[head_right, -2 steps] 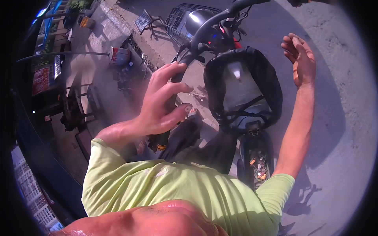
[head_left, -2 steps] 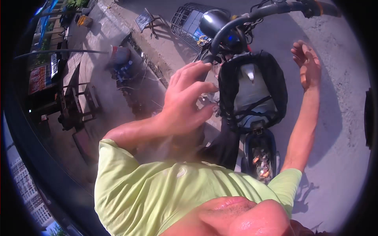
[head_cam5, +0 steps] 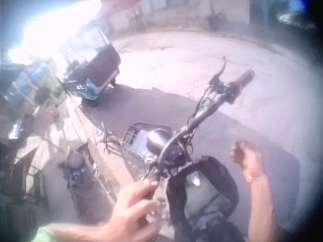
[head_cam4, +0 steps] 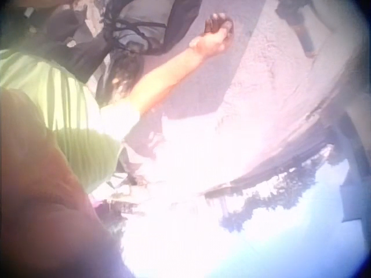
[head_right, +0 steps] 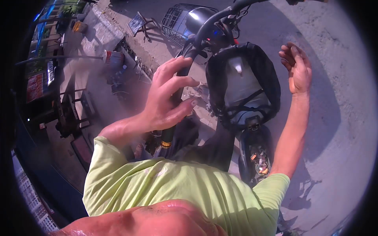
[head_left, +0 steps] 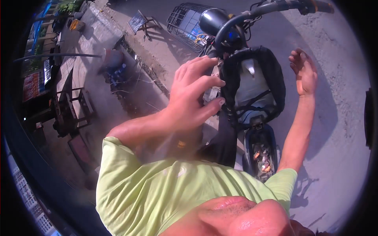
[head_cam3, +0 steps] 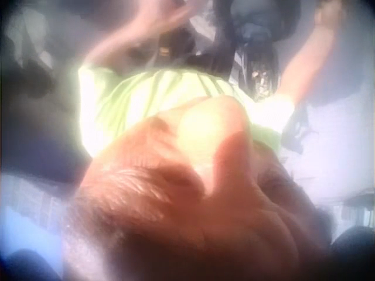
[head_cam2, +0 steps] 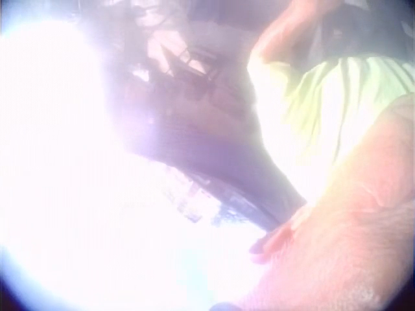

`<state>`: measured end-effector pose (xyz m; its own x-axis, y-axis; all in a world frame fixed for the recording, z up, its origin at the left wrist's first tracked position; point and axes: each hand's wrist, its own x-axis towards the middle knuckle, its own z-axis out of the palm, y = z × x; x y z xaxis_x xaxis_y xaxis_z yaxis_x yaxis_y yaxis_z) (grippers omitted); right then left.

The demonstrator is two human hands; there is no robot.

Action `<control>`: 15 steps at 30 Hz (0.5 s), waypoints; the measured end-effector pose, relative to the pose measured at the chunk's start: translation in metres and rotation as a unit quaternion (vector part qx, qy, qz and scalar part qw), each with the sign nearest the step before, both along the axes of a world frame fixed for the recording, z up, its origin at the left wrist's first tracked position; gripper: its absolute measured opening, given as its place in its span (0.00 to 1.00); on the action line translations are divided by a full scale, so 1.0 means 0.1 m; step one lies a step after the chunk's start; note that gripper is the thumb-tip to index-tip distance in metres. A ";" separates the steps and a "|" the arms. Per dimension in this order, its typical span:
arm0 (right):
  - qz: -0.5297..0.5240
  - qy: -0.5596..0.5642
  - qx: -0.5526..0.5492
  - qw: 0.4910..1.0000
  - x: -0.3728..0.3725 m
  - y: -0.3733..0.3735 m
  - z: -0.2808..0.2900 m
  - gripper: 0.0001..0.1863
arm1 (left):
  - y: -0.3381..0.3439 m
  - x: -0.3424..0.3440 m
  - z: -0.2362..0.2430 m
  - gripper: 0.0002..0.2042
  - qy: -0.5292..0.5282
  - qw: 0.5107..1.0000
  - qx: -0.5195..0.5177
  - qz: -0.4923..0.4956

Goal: The person works on the handlebars and internal wiring of an electric scooter, stripping wires with a tool, connecting electrical components, and checking the wiring under the seat.

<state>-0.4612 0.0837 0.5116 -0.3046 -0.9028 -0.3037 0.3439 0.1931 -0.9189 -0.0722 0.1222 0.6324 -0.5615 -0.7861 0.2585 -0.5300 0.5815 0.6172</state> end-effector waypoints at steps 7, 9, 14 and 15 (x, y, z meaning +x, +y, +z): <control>-0.047 -0.044 0.002 0.998 0.85 1.97 0.13 0.16 | 0.09 0.67 0.11 0.15 0.182 0.976 0.076 -0.091; -0.075 -0.061 0.037 0.995 1.22 2.57 -0.01 0.16 | 0.07 1.02 0.07 0.14 0.203 0.974 0.051 -0.084; -0.120 -0.116 0.137 0.976 2.55 3.58 -0.40 0.14 | 0.13 1.89 -0.37 0.10 0.353 0.908 0.204 0.097; -0.113 -0.133 0.136 0.975 2.78 3.68 -0.47 0.14 | 0.14 2.01 -0.55 0.10 0.368 0.886 0.248 0.133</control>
<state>-0.1832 0.4515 0.4649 -0.3645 -0.6971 -0.6175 0.6248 0.3086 -0.7172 0.1286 0.1363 0.5778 -0.1619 -0.9848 0.0628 0.0444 0.0563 0.9974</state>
